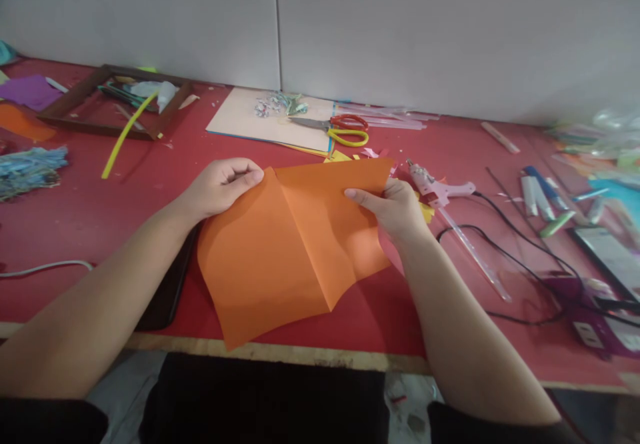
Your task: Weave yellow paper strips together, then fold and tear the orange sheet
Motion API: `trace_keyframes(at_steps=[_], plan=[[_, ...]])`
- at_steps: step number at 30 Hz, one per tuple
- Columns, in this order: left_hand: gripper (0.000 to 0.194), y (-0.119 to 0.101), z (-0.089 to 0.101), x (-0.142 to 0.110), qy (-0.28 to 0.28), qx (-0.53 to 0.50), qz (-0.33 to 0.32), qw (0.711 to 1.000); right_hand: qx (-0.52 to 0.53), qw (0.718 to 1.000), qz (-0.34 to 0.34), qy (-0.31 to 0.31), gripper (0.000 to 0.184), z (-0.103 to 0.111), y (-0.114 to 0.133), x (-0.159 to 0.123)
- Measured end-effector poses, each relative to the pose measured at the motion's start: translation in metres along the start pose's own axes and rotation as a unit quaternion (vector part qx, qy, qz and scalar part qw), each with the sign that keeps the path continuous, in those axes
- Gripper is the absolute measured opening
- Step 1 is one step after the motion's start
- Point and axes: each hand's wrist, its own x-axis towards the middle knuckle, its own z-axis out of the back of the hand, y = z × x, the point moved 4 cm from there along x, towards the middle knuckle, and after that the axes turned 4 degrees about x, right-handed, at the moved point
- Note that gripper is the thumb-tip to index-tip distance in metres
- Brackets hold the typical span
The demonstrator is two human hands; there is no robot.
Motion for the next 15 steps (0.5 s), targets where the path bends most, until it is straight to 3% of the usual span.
trace_keyframes(at_steps=[15], plan=[[0.037,-0.0027,0.0027,0.0004,-0.016,0.010,-0.018,1.000,0.016,1.000,0.014,-0.007,0.031,0.0012,-0.0008,0.0003]])
